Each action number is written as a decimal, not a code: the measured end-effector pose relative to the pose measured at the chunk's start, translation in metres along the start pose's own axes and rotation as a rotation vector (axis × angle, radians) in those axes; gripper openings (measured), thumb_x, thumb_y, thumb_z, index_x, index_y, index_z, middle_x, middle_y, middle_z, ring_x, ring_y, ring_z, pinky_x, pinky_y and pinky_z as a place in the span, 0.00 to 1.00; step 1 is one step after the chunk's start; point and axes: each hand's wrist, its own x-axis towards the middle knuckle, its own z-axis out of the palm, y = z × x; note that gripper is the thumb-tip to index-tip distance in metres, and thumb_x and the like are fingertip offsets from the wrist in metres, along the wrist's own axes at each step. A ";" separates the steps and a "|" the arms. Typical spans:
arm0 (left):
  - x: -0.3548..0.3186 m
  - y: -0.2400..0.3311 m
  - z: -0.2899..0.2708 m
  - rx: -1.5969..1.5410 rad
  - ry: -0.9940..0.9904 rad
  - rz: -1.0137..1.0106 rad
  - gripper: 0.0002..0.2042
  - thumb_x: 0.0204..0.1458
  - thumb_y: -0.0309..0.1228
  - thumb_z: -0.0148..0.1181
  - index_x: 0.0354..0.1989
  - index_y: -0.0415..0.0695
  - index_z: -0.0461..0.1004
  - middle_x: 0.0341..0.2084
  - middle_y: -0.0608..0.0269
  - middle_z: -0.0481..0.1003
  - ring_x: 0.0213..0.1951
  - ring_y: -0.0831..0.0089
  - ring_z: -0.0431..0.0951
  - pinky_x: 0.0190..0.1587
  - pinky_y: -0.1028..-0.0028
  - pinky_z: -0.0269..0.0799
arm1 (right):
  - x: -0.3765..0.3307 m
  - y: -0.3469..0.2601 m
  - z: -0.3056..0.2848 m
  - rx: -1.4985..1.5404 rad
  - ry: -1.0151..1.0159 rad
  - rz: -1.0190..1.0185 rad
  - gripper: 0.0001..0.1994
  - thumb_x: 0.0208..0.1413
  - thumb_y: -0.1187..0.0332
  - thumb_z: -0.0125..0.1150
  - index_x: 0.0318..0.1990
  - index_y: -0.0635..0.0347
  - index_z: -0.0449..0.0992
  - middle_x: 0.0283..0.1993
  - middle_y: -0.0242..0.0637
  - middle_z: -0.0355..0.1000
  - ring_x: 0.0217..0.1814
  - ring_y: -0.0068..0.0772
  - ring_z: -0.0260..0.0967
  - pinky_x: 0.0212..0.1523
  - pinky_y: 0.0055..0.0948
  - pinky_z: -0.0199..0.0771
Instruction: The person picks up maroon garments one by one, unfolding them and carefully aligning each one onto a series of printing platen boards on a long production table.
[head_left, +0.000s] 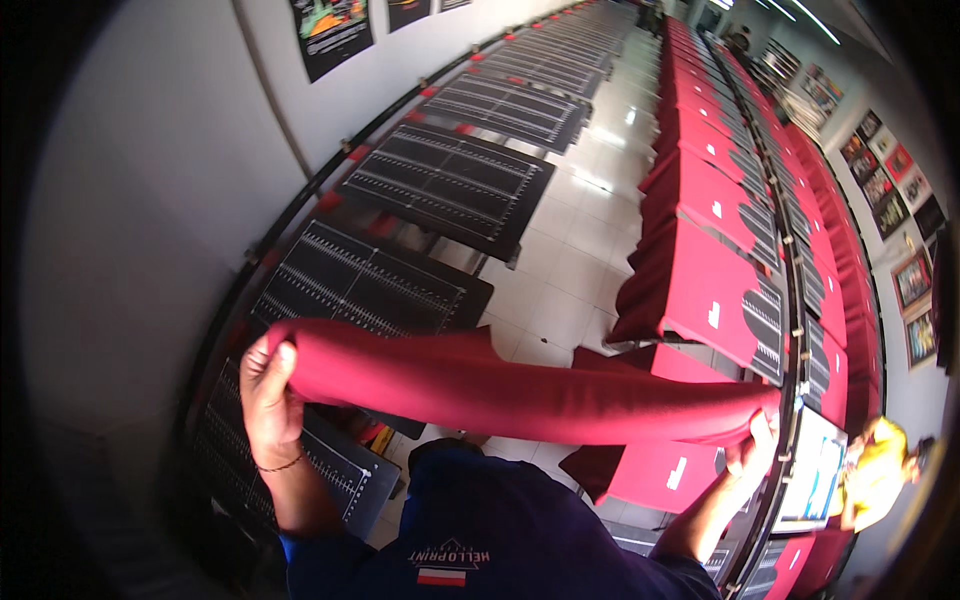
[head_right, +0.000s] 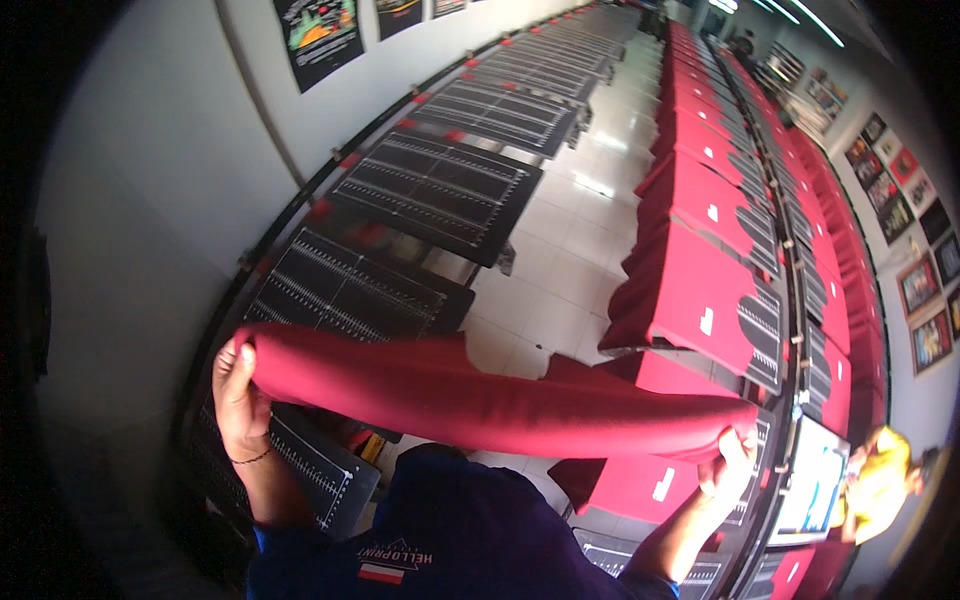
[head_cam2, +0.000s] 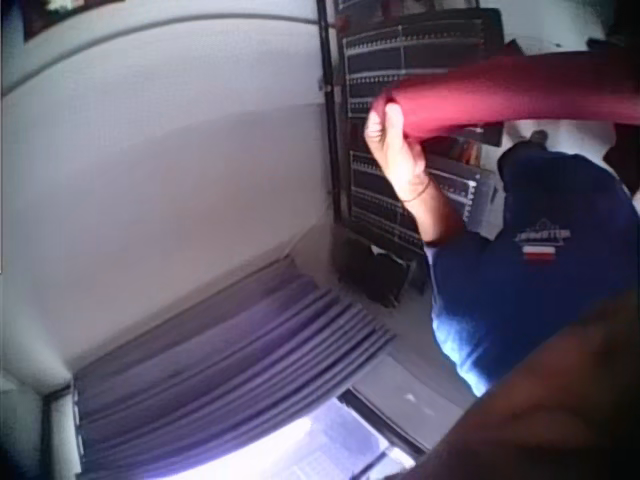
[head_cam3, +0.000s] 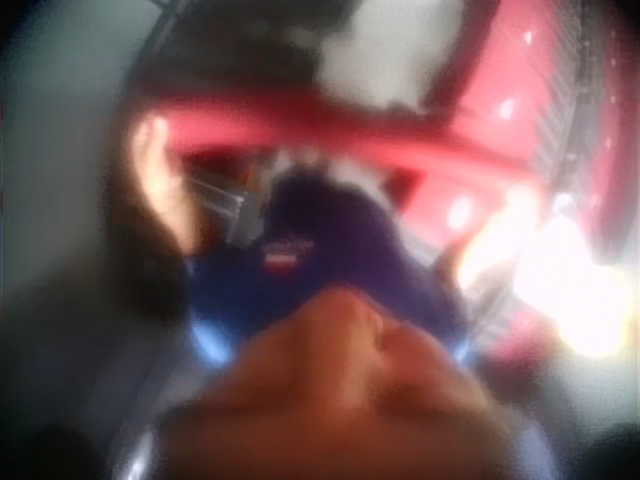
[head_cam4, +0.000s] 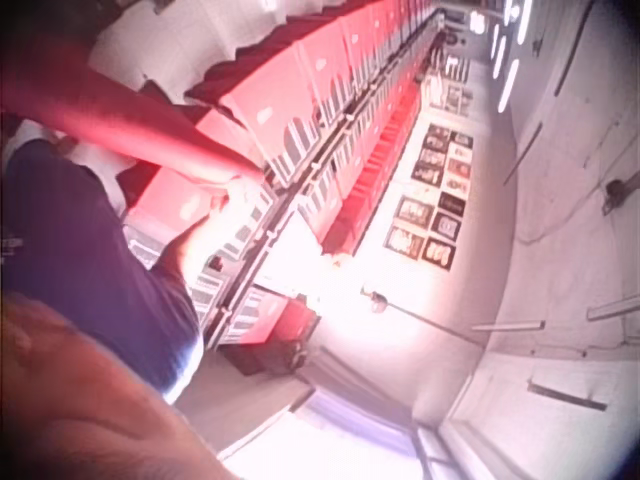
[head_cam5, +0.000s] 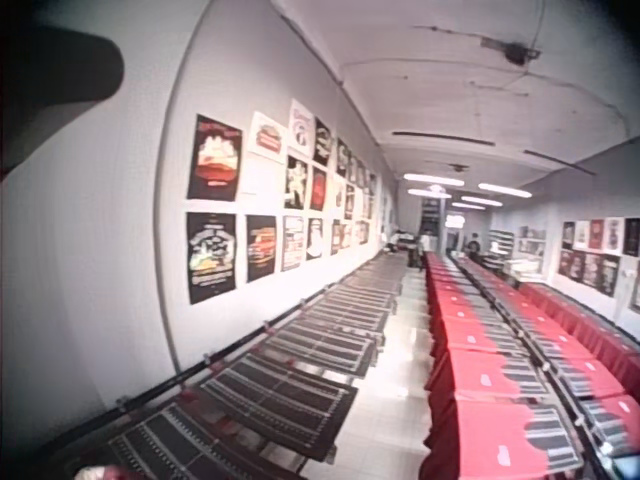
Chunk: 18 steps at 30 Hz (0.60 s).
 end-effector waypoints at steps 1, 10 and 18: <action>0.004 0.004 -0.016 -0.004 0.012 0.002 0.13 0.56 0.34 0.59 0.44 0.39 0.74 0.37 0.63 0.77 0.39 0.75 0.76 0.45 0.74 0.72 | 0.020 0.000 0.017 -0.046 -0.019 0.023 0.15 0.52 0.70 0.62 0.47 0.61 0.72 0.40 0.38 0.74 0.35 0.30 0.74 0.29 0.22 0.73; 0.113 -0.011 -0.108 0.153 0.155 -0.081 0.13 0.58 0.37 0.56 0.41 0.38 0.75 0.38 0.61 0.77 0.39 0.74 0.76 0.46 0.74 0.70 | 0.249 0.146 0.174 -0.085 -0.236 0.443 0.17 0.55 0.65 0.63 0.48 0.65 0.72 0.44 0.40 0.75 0.45 0.33 0.73 0.49 0.32 0.73; 0.153 0.025 -0.113 0.255 0.141 0.119 0.15 0.57 0.38 0.57 0.45 0.39 0.75 0.40 0.62 0.78 0.44 0.75 0.75 0.52 0.72 0.66 | 0.353 0.163 0.243 -0.430 -0.240 0.316 0.31 0.50 0.46 0.64 0.56 0.57 0.70 0.58 0.35 0.68 0.64 0.31 0.56 0.58 0.40 0.54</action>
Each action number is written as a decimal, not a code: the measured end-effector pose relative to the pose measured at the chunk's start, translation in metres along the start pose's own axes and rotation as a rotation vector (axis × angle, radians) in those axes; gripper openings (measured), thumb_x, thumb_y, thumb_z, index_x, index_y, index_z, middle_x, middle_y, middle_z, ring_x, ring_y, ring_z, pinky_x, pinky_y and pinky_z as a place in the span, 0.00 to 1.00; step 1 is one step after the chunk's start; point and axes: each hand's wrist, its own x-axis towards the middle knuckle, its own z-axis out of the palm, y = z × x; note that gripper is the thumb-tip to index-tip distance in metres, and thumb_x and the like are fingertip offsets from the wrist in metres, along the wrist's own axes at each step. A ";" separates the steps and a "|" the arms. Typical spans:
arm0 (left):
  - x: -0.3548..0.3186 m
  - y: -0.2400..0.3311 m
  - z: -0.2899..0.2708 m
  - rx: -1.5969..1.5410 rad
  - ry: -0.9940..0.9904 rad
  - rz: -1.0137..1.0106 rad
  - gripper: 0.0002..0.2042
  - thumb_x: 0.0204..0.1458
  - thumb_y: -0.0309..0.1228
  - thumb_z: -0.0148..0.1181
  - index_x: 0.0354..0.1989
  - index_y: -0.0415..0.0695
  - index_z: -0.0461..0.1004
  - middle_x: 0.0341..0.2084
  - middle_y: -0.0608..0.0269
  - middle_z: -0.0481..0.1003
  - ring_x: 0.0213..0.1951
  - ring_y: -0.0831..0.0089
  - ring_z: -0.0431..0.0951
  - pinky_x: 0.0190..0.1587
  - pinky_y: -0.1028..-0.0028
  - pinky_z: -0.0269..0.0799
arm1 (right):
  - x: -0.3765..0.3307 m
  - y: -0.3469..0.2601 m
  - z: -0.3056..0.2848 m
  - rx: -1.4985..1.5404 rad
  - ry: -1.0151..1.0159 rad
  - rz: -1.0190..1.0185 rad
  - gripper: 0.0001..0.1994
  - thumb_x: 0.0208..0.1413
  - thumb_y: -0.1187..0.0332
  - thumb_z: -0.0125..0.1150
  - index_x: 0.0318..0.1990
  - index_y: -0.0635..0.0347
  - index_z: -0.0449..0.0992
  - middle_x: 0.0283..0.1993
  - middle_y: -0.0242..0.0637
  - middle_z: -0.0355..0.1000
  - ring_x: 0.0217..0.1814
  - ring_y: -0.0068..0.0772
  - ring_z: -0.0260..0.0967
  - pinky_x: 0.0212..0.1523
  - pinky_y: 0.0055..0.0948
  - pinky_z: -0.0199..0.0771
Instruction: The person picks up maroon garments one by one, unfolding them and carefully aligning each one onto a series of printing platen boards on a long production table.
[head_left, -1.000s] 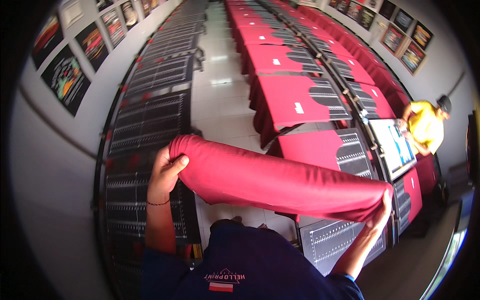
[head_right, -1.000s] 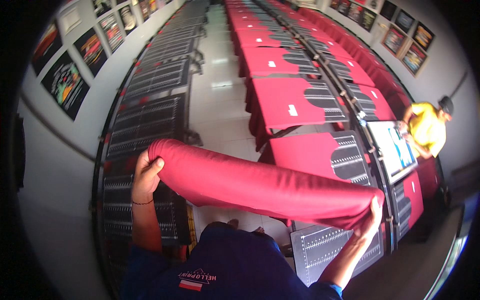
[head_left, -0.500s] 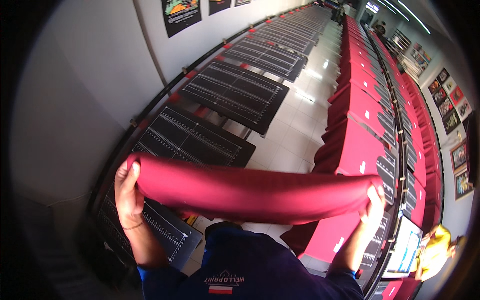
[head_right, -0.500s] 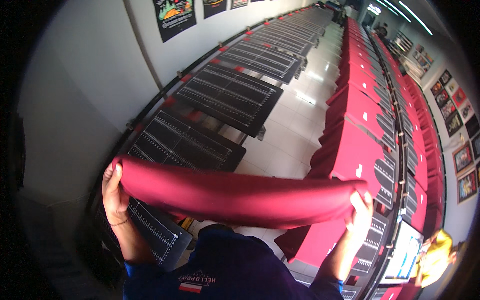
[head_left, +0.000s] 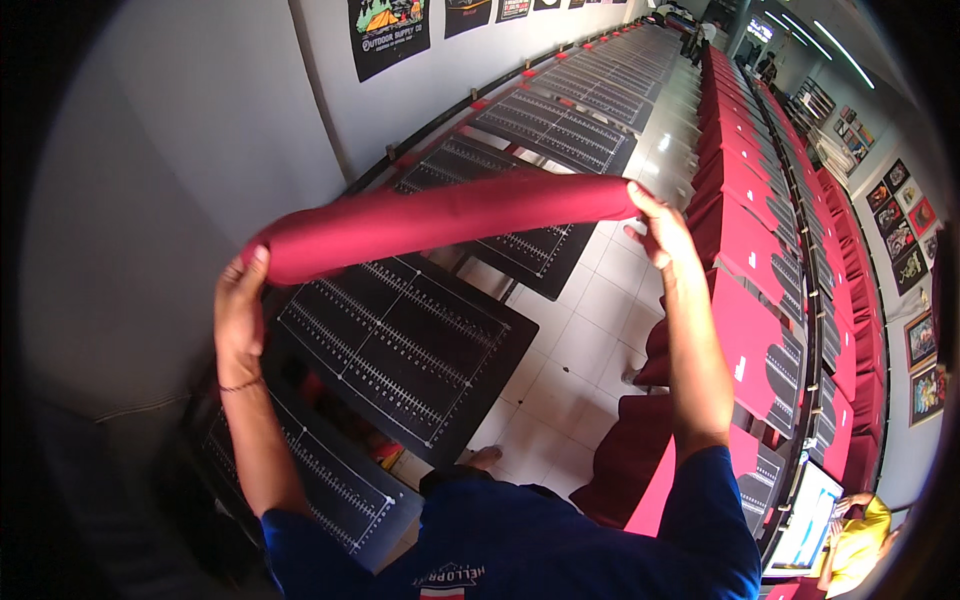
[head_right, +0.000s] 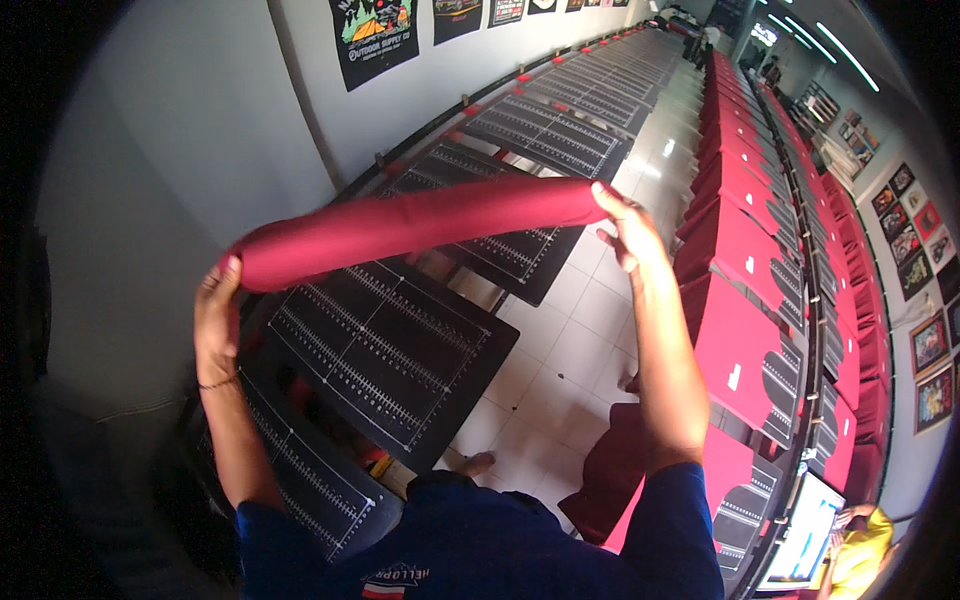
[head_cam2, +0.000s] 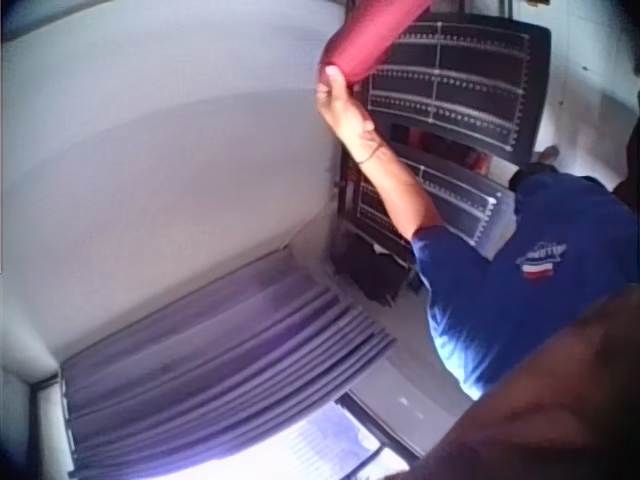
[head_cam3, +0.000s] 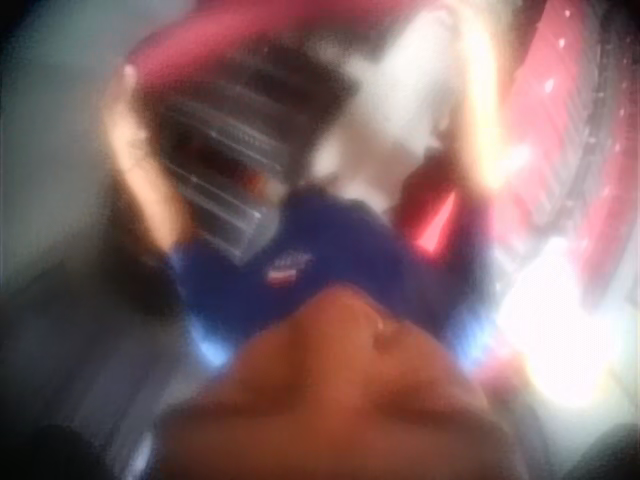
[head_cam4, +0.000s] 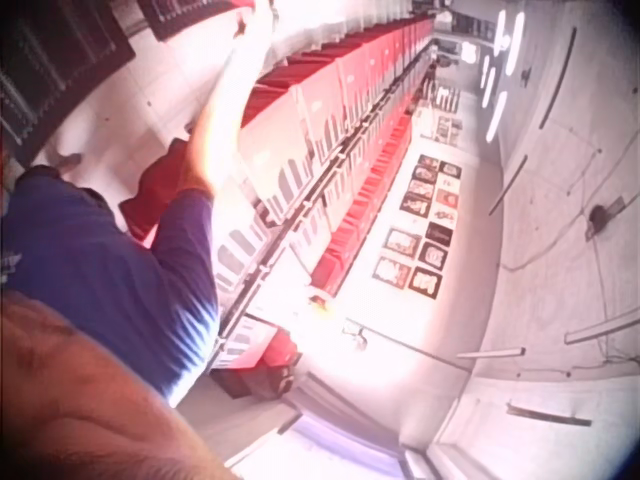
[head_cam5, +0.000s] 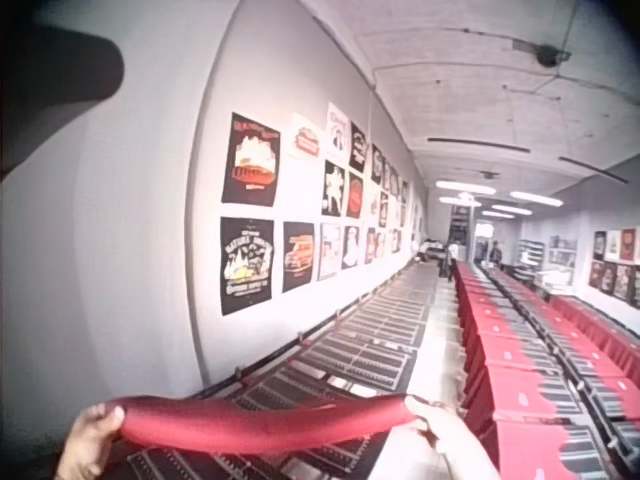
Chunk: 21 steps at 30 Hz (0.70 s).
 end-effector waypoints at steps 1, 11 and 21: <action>-0.003 -0.015 0.006 0.044 0.016 -0.004 0.15 0.57 0.38 0.57 0.45 0.39 0.75 0.41 0.63 0.77 0.45 0.75 0.74 0.54 0.72 0.63 | 0.008 0.012 0.000 -0.022 -0.042 0.020 0.37 0.48 0.42 0.63 0.60 0.57 0.66 0.63 0.35 0.62 0.69 0.33 0.48 0.60 0.45 0.50; -0.114 -0.272 0.000 0.228 0.139 -0.658 0.21 0.52 0.37 0.62 0.50 0.37 0.71 0.39 0.65 0.73 0.41 0.71 0.69 0.49 0.69 0.63 | 0.031 0.284 -0.013 -0.273 0.104 0.630 0.29 0.51 0.49 0.62 0.59 0.47 0.66 0.57 0.31 0.65 0.53 0.29 0.57 0.44 0.33 0.63; -0.059 -0.162 0.069 1.140 0.184 0.241 0.12 0.53 0.29 0.57 0.43 0.38 0.72 0.34 0.61 0.72 0.32 0.72 0.70 0.39 0.71 0.67 | -0.109 0.266 -0.090 -0.549 0.384 0.211 0.23 0.54 0.56 0.60 0.52 0.63 0.71 0.53 0.53 0.70 0.55 0.46 0.69 0.55 0.37 0.68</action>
